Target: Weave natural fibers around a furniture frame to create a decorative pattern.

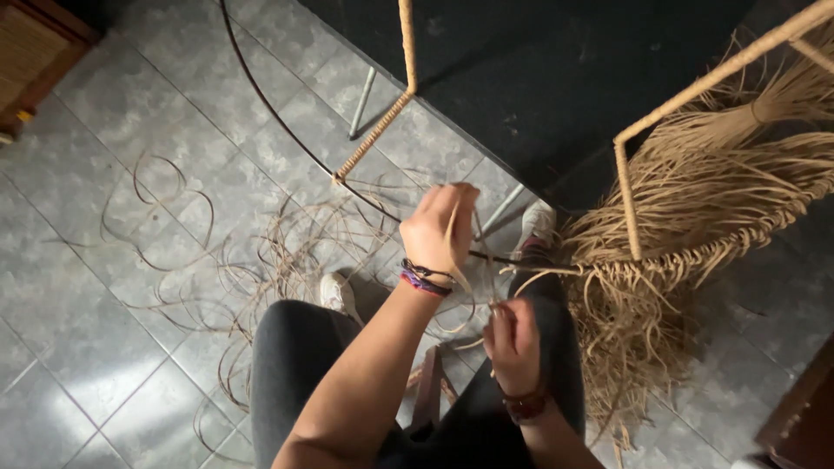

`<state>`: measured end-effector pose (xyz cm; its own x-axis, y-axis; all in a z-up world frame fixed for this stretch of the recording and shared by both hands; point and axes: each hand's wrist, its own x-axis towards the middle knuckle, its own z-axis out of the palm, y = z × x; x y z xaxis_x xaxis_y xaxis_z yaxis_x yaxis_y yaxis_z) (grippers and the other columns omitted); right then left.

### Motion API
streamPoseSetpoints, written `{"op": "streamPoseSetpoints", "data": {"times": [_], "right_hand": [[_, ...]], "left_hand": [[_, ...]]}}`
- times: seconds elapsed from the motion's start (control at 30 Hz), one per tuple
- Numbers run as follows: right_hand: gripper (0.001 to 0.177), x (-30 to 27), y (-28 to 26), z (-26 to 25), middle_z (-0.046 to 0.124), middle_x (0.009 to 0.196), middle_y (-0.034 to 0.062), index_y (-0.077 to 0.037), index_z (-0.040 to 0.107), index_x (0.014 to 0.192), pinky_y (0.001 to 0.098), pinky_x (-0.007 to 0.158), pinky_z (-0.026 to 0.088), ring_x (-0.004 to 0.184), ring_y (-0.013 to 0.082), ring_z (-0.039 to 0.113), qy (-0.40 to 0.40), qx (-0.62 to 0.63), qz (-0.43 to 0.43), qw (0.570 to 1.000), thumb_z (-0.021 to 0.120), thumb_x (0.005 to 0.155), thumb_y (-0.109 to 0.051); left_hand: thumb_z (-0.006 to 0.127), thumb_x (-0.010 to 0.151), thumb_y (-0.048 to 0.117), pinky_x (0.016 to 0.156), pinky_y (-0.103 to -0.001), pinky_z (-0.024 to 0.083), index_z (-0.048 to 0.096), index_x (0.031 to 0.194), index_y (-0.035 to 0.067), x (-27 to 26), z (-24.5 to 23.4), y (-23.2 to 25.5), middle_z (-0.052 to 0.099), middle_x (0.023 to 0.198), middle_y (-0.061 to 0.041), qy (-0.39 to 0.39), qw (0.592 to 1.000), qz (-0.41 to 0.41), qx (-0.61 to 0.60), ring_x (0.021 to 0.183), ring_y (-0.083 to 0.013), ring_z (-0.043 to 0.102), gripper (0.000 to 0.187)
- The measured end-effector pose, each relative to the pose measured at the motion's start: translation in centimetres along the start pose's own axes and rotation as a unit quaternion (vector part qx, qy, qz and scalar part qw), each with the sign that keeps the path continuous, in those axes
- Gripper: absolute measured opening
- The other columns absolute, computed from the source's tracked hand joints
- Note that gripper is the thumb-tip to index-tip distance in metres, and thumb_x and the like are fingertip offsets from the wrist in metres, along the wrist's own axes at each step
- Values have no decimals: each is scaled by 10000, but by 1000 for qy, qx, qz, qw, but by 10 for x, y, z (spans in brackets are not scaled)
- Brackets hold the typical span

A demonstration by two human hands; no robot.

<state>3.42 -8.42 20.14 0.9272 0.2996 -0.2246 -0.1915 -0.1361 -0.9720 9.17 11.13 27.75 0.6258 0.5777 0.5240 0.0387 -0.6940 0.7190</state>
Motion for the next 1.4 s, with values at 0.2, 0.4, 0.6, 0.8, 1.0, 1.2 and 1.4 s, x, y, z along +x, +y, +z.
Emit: {"op": "streamPoseSetpoints", "data": {"times": [0.2, 0.4, 0.6, 0.8, 1.0, 1.2, 1.4], "right_hand": [[147, -1, 10, 1, 304, 575, -25, -34, 504, 988, 232, 383, 283, 457, 71, 314, -23, 117, -55, 991, 499, 1044, -170], [407, 21, -5, -11, 658, 900, -4, -45, 711, 1165, 249, 786, 436, 773, 94, 507, -118, -36, -113, 986, 396, 1098, -294], [355, 55, -50, 12, 708, 843, 175, 107, 646, 1218, 309, 713, 551, 711, 179, 667, -186, 123, -35, 974, 663, 929, -99], [129, 45, -16, 7, 376, 549, -36, 39, 678, 951, 161, 388, 314, 418, 7, 358, -89, 122, -20, 988, 614, 1022, -48], [227, 45, 7, -13, 535, 494, 26, -23, 710, 888, 243, 423, 468, 397, 93, 464, -91, -63, -140, 984, 560, 1040, -100], [400, 19, 27, -42, 663, 1069, 206, -47, 586, 1306, 483, 804, 549, 916, 384, 670, 71, -239, -185, 951, 626, 947, -219], [432, 23, 64, -81, 498, 1469, 233, 36, 414, 1476, 406, 1147, 418, 1356, 318, 500, 143, -427, -196, 871, 343, 1119, -197]], "left_hand": [[533, 1054, 308, 690, -303, 511, 670, 962, 168, 16, -8, 13, 651, 827, -5, -35, 996, -63, -50, 771, -188, 679, 216], [440, 1103, 304, 635, -306, 480, 605, 883, 92, -54, -70, 2, 589, 793, -18, -89, 963, 219, -128, 685, -150, 543, 347], [538, 1054, 132, 800, -420, 570, 763, 1017, 111, -113, -73, -17, 767, 1071, -96, -188, 957, 213, -61, 956, -301, 727, 228], [576, 877, 9, 892, -448, 564, 782, 1148, 94, -97, -62, -32, 803, 1051, -135, -206, 935, -180, -225, 983, -327, 754, 351], [762, 929, 66, 814, -277, 572, 826, 1042, 58, -95, 29, -8, 811, 1019, -93, -88, 830, -341, -433, 884, -104, 677, 130], [685, 982, 114, 740, -290, 535, 772, 1112, 72, -92, 54, 50, 718, 1241, -161, -138, 847, -277, -431, 875, -183, 674, 163], [559, 1062, 391, 1233, -457, 415, 496, 1475, 199, -102, 99, 82, 557, 1511, -156, -249, 892, -81, -369, 1448, -316, 531, 460]]}}
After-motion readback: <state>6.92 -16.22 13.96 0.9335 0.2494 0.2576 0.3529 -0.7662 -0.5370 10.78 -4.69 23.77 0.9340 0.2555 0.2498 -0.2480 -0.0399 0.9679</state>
